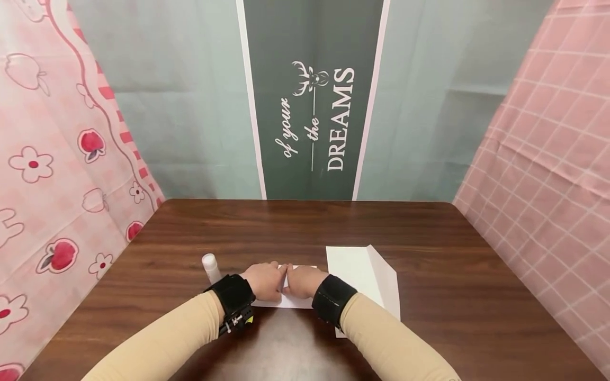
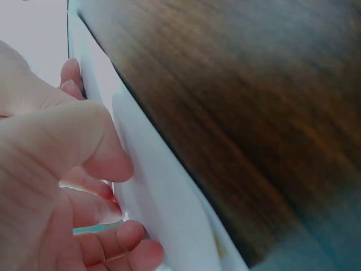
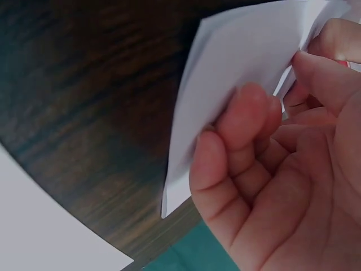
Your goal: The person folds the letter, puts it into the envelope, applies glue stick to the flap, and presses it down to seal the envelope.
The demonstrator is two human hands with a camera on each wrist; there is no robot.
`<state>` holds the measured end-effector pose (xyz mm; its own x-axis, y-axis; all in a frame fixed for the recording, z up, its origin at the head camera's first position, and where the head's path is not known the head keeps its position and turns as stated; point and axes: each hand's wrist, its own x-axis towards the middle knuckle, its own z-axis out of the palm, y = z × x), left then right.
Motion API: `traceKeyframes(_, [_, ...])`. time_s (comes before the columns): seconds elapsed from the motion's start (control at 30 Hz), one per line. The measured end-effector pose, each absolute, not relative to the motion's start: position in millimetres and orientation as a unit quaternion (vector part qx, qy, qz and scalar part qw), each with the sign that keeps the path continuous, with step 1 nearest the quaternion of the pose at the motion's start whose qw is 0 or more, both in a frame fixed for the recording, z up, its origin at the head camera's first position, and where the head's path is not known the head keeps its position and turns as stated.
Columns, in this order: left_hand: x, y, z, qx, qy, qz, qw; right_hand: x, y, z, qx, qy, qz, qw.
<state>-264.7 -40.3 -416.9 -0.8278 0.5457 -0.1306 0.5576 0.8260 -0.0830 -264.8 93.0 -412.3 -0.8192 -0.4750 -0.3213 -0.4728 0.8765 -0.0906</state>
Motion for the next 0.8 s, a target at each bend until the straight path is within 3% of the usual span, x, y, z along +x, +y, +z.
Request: traceKeyframes(0.8, [-262.6,-39.2,-418.3,0.275,0.96,-0.04,0.041,-265.0,88.5,-413.7,-0.225,0.954,-0.003,0.197])
